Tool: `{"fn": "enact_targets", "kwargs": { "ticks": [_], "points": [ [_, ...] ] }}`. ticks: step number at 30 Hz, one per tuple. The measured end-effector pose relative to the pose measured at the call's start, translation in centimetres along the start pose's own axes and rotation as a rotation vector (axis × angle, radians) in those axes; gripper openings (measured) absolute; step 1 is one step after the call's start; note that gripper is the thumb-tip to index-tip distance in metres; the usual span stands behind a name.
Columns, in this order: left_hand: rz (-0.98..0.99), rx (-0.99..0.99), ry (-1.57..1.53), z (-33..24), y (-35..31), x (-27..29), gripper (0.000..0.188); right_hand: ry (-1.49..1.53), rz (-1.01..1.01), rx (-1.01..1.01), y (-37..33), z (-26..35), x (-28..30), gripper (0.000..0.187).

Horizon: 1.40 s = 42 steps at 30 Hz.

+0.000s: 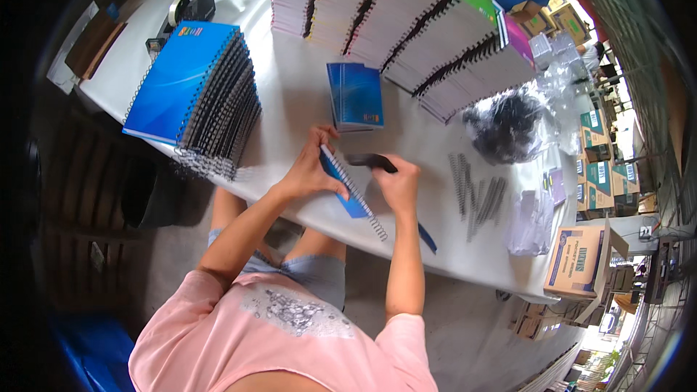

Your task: The person manually threads spiral bindings into pre-punched notebook pages and covers, using pliers to trim and crimp the ends of the wire. They process several notebooks, checking the alignment of the pages and the fit of the spiral before stacking the completed items on the table.

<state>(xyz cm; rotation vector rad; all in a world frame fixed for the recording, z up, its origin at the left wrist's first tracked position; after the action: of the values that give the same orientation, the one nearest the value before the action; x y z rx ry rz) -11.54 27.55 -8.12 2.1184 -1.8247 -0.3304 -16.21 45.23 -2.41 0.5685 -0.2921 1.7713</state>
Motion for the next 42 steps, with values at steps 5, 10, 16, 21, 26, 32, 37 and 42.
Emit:
{"fn": "enact_targets", "kwargs": {
  "ticks": [5, 10, 16, 21, 26, 32, 37, 42],
  "points": [
    [0.003, -0.001, 0.021, 0.4, 0.0, 0.4, 0.097, 0.108, 0.123, 0.245, 0.2, 2.3, -1.7, 0.021],
    [0.030, -0.066, 0.066, 0.7, -0.5, 0.4, 0.098, 0.122, 0.175, 0.307, -0.3, 3.8, -2.7, 0.024],
    [-0.026, 0.022, -0.094, 1.0, -1.0, 0.4, 0.068, -0.196, -0.140, 0.081, 0.2, 0.6, 2.2, 0.039],
    [-0.246, 0.067, -0.190, -0.7, -1.3, 1.1, 0.044, -0.610, -0.153, -0.143, -9.4, -4.6, 7.6, 0.062],
    [-0.363, -0.006, -0.133, -4.9, -1.2, -0.7, 0.069, -0.859, -0.301, -0.124, -15.5, -5.8, 3.6, 0.056],
    [-0.419, -0.424, 0.207, -6.3, -1.7, -0.6, 0.080, -0.164, -0.367, 0.092, -13.0, 7.0, 0.9, 0.037],
    [-0.410, -0.528, 0.256, -7.1, -1.7, -0.9, 0.083, -0.428, -0.281, 0.291, -11.9, 9.7, -0.2, 0.033],
    [-0.460, -0.519, 0.131, -6.8, -1.9, -1.1, 0.071, -0.450, -0.236, 0.287, -12.0, 9.7, -0.3, 0.034]
  ]
}}
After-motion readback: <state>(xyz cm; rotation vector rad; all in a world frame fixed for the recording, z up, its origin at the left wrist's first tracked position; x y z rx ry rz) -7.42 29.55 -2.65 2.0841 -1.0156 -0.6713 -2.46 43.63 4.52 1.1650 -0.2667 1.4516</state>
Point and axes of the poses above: each hand's wrist, its own y-axis towards the middle knuckle, its own x-axis out of the back of the hand, z = x × y, the point moved 1 cm from there along y, towards the middle knuckle, and after that the axes turned 1 degree about -z, right-handed, at the moved point
